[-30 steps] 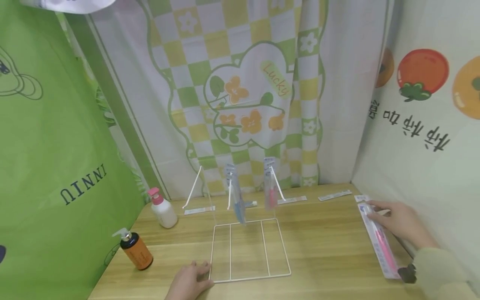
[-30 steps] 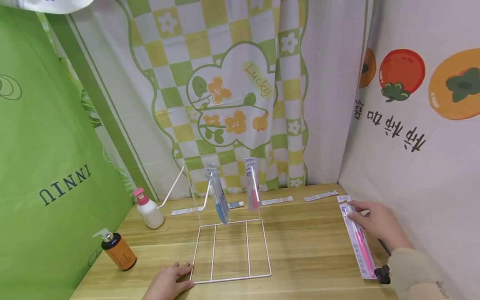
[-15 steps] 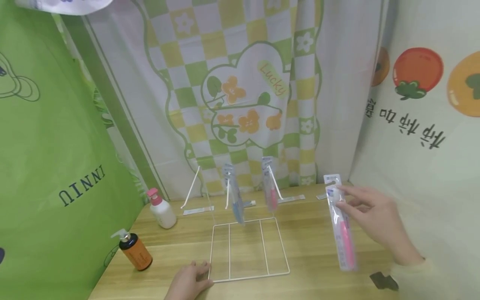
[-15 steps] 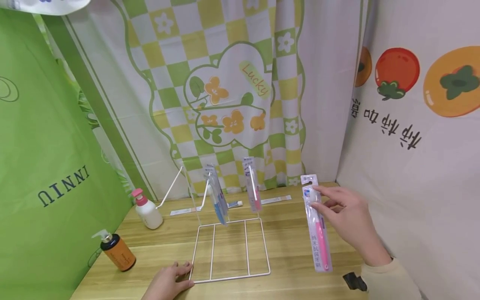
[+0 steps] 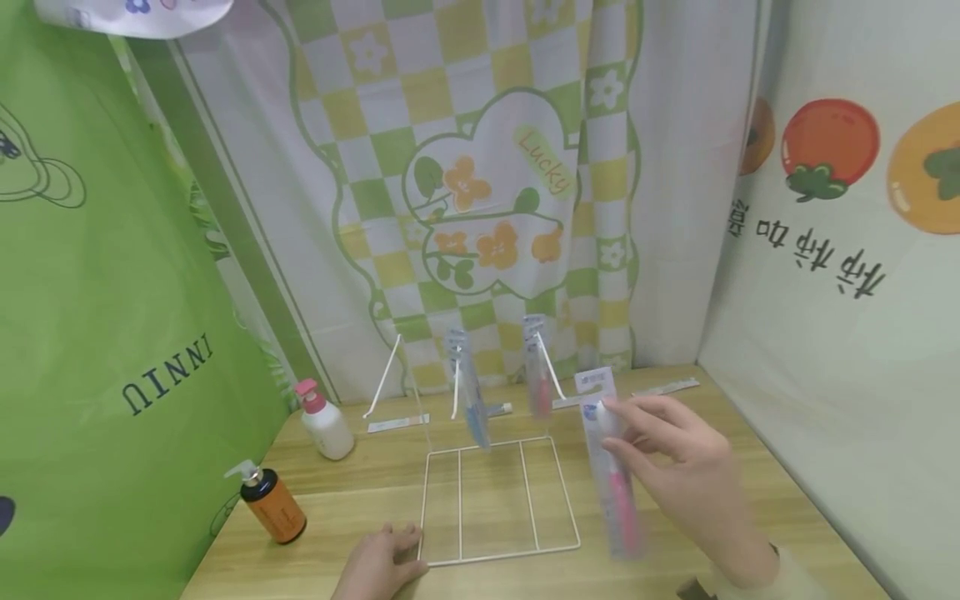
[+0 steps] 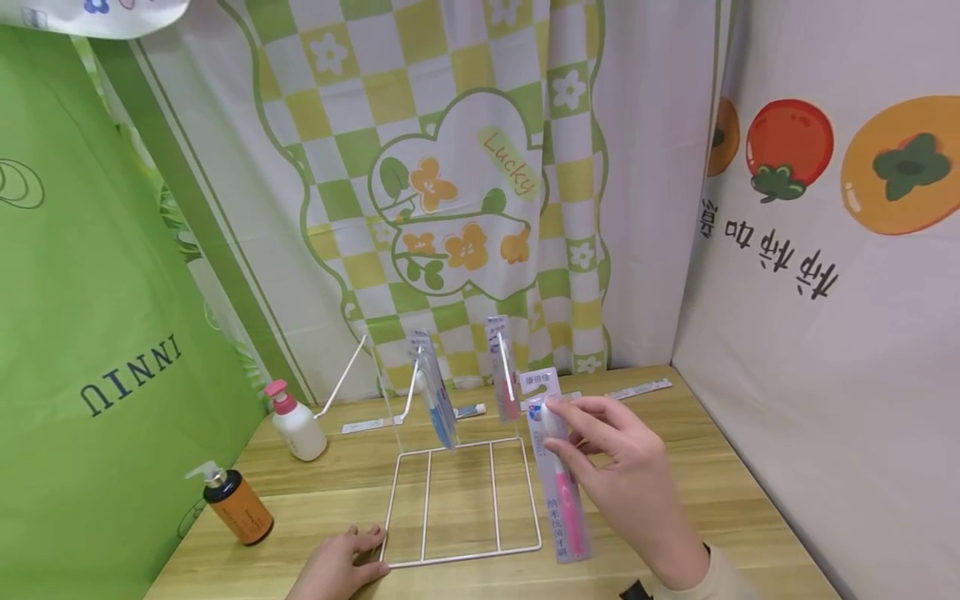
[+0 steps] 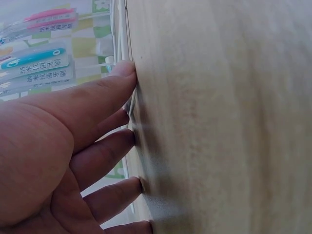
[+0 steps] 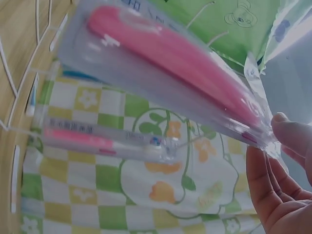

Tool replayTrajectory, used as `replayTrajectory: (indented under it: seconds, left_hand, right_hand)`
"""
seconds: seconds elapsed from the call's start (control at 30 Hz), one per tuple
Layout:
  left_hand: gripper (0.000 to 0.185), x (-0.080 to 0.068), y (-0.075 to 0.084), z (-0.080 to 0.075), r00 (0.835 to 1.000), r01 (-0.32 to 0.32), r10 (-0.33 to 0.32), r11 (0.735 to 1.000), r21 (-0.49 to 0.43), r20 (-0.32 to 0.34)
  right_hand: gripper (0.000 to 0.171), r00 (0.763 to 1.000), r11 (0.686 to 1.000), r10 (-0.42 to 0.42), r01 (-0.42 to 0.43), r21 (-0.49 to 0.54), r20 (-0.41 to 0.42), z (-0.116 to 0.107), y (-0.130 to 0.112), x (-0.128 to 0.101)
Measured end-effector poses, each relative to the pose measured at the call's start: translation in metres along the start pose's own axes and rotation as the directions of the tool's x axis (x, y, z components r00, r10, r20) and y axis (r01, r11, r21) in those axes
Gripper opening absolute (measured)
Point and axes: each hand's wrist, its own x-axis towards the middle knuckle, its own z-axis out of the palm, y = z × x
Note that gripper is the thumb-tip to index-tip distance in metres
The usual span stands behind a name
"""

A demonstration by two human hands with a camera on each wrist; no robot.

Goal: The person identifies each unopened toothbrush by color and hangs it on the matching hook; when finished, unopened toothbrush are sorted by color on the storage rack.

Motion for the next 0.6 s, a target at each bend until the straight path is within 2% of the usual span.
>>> replayTrajectory:
  seconds: [0.2, 0.6]
  left_hand:
    - [0.058, 0.000, 0.000, 0.000, 1.000, -0.005, 0.004, 1.000, -0.008, -0.005]
    - [0.057, 0.000, -0.001, -0.001, 1.000, -0.013, 0.013, 1.000, -0.009, -0.002]
  right_hand:
    - [0.048, 1.000, 1.000, -0.009, 0.009, 0.017, -0.029, 0.022, -0.004, -0.008]
    - [0.043, 0.999, 0.999, -0.006, 0.007, 0.033, -0.048, 0.049, 0.009, -0.019]
